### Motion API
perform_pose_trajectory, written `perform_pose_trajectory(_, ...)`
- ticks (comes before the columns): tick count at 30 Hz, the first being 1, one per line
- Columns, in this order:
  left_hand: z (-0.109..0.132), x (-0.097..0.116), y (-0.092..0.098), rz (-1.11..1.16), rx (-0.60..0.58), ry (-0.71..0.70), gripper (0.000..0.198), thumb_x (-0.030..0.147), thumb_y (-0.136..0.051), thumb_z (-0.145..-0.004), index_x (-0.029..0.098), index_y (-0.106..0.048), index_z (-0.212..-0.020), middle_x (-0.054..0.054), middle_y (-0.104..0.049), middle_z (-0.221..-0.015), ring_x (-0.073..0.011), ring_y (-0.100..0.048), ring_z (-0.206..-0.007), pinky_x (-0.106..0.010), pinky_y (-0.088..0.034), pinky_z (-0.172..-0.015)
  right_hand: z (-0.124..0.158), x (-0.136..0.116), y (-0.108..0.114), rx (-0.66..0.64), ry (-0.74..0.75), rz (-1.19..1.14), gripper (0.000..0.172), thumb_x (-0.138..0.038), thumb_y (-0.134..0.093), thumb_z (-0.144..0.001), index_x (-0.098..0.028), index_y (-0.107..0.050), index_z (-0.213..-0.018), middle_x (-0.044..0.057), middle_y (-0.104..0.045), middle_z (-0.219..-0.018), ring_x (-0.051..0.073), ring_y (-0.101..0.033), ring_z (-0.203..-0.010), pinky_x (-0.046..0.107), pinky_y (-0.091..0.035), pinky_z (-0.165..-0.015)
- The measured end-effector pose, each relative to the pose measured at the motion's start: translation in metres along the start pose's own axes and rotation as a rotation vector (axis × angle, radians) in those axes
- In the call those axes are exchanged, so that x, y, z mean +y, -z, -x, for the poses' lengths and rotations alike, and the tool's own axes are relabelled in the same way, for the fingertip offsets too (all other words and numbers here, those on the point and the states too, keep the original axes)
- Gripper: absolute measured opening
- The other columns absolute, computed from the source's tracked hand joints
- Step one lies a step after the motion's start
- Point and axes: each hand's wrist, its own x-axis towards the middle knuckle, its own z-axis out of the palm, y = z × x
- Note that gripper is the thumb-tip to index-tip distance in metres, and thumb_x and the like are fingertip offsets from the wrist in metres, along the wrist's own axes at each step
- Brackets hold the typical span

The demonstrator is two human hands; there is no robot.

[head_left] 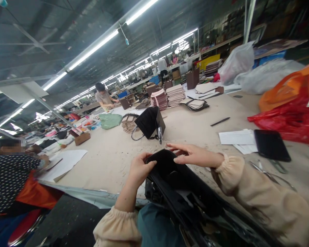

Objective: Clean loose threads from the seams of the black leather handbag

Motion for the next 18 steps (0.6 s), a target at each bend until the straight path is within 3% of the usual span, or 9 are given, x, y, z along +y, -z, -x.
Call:
perform_pose_trajectory(8,-0.005,0.013,-0.004,-0.041,-0.002,0.052,0.033,0.042,-0.063,-0.068,0.015,-0.069,-0.085,-0.004,-0.067,-0.072,-0.0167,-0.058,-0.067,-0.025,-0.042,-0.06,0.049,0.025,-0.017,0.209,-0.084,-0.202,0.059,-0.044,-0.058,-0.083,-0.018,-0.044,-0.134,0.013,-0.051,-0.128,0.025,-0.053,-0.111,0.04,-0.045,-0.095)
perform_pose_trajectory(14,-0.014,0.021,-0.006,-0.471,0.091,-0.058,0.024,0.037,-0.053,-0.075,0.018,-0.063,-0.065,0.003,-0.051,-0.052,-0.0121,-0.048,-0.056,-0.024,-0.031,-0.054,0.081,0.051,-0.028,0.265,-0.217,-0.169,0.055,-0.052,-0.057,-0.08,-0.018,-0.057,-0.124,0.011,-0.061,-0.118,0.03,-0.053,-0.113,0.044,-0.04,-0.099)
perform_pose_trajectory(18,-0.014,0.022,-0.006,-0.56,0.121,-0.061,0.024,0.035,-0.051,-0.076,0.018,-0.057,-0.06,0.005,-0.044,-0.049,-0.011,-0.045,-0.054,-0.024,-0.028,-0.055,0.101,0.075,-0.036,0.282,-0.301,-0.177,0.051,-0.055,-0.057,-0.078,-0.019,-0.064,-0.114,0.008,-0.06,-0.12,0.031,-0.052,-0.113,0.043,-0.04,-0.1)
